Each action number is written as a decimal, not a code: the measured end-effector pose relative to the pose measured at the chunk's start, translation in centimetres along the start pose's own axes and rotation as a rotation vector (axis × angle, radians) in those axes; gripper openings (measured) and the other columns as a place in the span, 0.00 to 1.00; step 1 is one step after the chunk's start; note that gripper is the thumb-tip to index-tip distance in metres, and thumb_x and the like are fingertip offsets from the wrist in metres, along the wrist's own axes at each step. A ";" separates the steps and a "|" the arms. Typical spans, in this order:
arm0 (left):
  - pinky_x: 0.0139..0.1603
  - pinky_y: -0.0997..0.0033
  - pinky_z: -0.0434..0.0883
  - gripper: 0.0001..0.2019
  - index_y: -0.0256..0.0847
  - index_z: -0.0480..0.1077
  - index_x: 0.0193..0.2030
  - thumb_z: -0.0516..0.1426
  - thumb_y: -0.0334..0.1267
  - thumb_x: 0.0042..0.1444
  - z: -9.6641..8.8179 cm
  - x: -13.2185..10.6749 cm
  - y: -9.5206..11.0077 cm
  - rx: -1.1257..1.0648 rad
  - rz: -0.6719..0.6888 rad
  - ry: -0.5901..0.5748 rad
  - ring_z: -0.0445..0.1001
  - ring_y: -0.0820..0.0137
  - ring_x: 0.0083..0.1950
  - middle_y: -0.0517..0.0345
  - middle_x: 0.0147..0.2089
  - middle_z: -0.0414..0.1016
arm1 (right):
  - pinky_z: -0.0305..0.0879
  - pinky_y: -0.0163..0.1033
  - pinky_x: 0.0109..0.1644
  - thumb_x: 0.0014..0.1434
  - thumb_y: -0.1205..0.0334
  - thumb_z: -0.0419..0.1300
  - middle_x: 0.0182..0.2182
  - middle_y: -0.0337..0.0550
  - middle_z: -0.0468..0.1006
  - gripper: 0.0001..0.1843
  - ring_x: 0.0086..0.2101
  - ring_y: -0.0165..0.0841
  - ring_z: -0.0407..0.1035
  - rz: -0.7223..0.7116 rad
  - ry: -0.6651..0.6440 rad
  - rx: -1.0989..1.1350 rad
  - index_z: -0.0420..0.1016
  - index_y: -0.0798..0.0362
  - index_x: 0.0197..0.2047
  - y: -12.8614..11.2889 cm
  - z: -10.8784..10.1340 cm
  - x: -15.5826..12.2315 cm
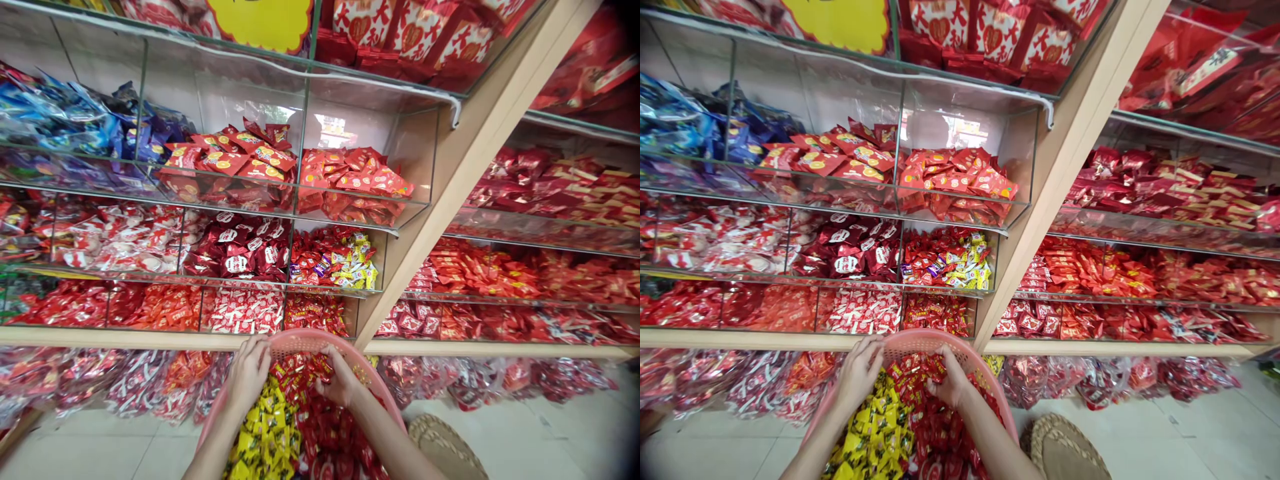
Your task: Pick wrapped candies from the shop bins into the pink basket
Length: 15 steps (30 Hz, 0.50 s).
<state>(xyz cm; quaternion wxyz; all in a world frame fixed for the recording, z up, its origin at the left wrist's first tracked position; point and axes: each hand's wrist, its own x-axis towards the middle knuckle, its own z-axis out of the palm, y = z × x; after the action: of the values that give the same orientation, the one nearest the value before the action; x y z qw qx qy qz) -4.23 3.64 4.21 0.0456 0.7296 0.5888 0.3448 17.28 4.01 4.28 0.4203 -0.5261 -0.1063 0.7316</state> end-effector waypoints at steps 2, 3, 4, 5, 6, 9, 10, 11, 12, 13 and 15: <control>0.48 0.63 0.68 0.11 0.43 0.69 0.41 0.46 0.36 0.58 0.0 0.0 0.0 0.002 -0.002 -0.003 0.69 0.65 0.48 0.55 0.47 0.71 | 0.63 0.30 0.24 0.45 0.57 0.61 0.27 0.34 0.66 0.10 0.24 0.25 0.61 0.056 -0.036 0.066 0.66 0.50 0.31 -0.2 0.1 -0.5; 0.48 0.63 0.68 0.11 0.43 0.69 0.41 0.46 0.36 0.58 0.0 0.0 0.0 0.002 -0.004 -0.005 0.69 0.65 0.48 0.55 0.47 0.71 | 0.64 0.30 0.25 0.44 0.60 0.60 0.27 0.34 0.66 0.09 0.24 0.25 0.61 0.067 -0.060 0.076 0.66 0.50 0.31 -0.3 0.1 -0.7; 0.48 0.63 0.68 0.11 0.43 0.69 0.41 0.46 0.36 0.58 0.0 0.0 0.0 0.001 -0.004 -0.006 0.69 0.65 0.48 0.55 0.47 0.71 | 0.64 0.30 0.25 0.43 0.63 0.59 0.27 0.34 0.65 0.08 0.24 0.24 0.60 0.080 -0.075 0.078 0.65 0.51 0.29 -0.3 0.1 -0.7; 0.48 0.63 0.68 0.11 0.43 0.69 0.40 0.46 0.36 0.59 0.0 0.0 0.1 -0.001 -0.005 -0.005 0.69 0.65 0.48 0.55 0.47 0.71 | 0.64 0.30 0.26 0.42 0.67 0.58 0.26 0.33 0.64 0.07 0.24 0.24 0.60 0.091 -0.083 0.072 0.63 0.51 0.27 -0.3 0.1 -0.8; 0.48 0.63 0.68 0.11 0.43 0.69 0.40 0.46 0.36 0.59 -0.1 0.0 0.1 -0.003 -0.006 -0.005 0.69 0.65 0.48 0.55 0.47 0.71 | 0.64 0.29 0.26 0.41 0.70 0.57 0.25 0.33 0.63 0.07 0.23 0.23 0.59 0.100 -0.083 0.060 0.62 0.52 0.26 -0.2 0.0 -0.7; 0.49 0.62 0.67 0.11 0.43 0.69 0.40 0.46 0.36 0.58 -0.1 0.0 0.2 -0.010 -0.005 -0.005 0.68 0.65 0.48 0.55 0.47 0.71 | 0.63 0.28 0.26 0.41 0.73 0.56 0.25 0.33 0.63 0.09 0.23 0.22 0.58 0.098 -0.076 0.013 0.61 0.52 0.25 0.0 0.0 -0.5; 0.49 0.62 0.68 0.11 0.43 0.69 0.40 0.46 0.36 0.58 -0.2 0.0 0.2 -0.012 -0.003 -0.003 0.69 0.65 0.48 0.55 0.47 0.71 | 0.63 0.28 0.26 0.41 0.73 0.56 0.26 0.33 0.63 0.09 0.23 0.22 0.58 0.093 -0.081 0.000 0.62 0.52 0.26 0.0 0.0 -0.4; 0.48 0.62 0.68 0.11 0.44 0.69 0.40 0.46 0.36 0.58 -0.2 0.0 0.2 -0.014 -0.001 -0.001 0.69 0.65 0.48 0.55 0.47 0.71 | 0.63 0.28 0.26 0.42 0.72 0.57 0.26 0.33 0.64 0.08 0.23 0.22 0.58 0.087 -0.089 -0.011 0.63 0.52 0.27 0.1 0.0 -0.4; 0.48 0.62 0.68 0.11 0.44 0.69 0.40 0.47 0.36 0.58 -0.2 0.0 0.2 -0.015 0.001 0.002 0.69 0.65 0.48 0.55 0.47 0.71 | 0.62 0.27 0.25 0.43 0.71 0.58 0.26 0.34 0.64 0.08 0.23 0.22 0.59 0.083 -0.099 -0.022 0.64 0.52 0.28 0.1 0.1 -0.4; 0.48 0.62 0.68 0.11 0.44 0.69 0.40 0.47 0.36 0.58 -0.2 0.0 0.2 -0.015 0.000 0.005 0.69 0.65 0.48 0.55 0.47 0.71 | 0.62 0.27 0.25 0.43 0.70 0.60 0.27 0.34 0.65 0.09 0.24 0.22 0.59 0.076 -0.108 -0.034 0.65 0.52 0.29 0.2 0.2 -0.3; 0.48 0.62 0.68 0.11 0.44 0.70 0.40 0.47 0.36 0.57 -0.2 0.0 0.2 -0.014 -0.006 0.002 0.69 0.65 0.48 0.55 0.47 0.71 | 0.62 0.27 0.25 0.43 0.69 0.63 0.27 0.34 0.67 0.10 0.25 0.23 0.60 0.047 -0.118 -0.072 0.66 0.51 0.30 0.3 0.3 -0.2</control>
<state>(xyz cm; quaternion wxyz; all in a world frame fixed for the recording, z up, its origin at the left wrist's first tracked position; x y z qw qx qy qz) -4.19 3.49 4.49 0.0510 0.7272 0.5886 0.3495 16.94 3.79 4.33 0.3769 -0.4991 -0.1447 0.7667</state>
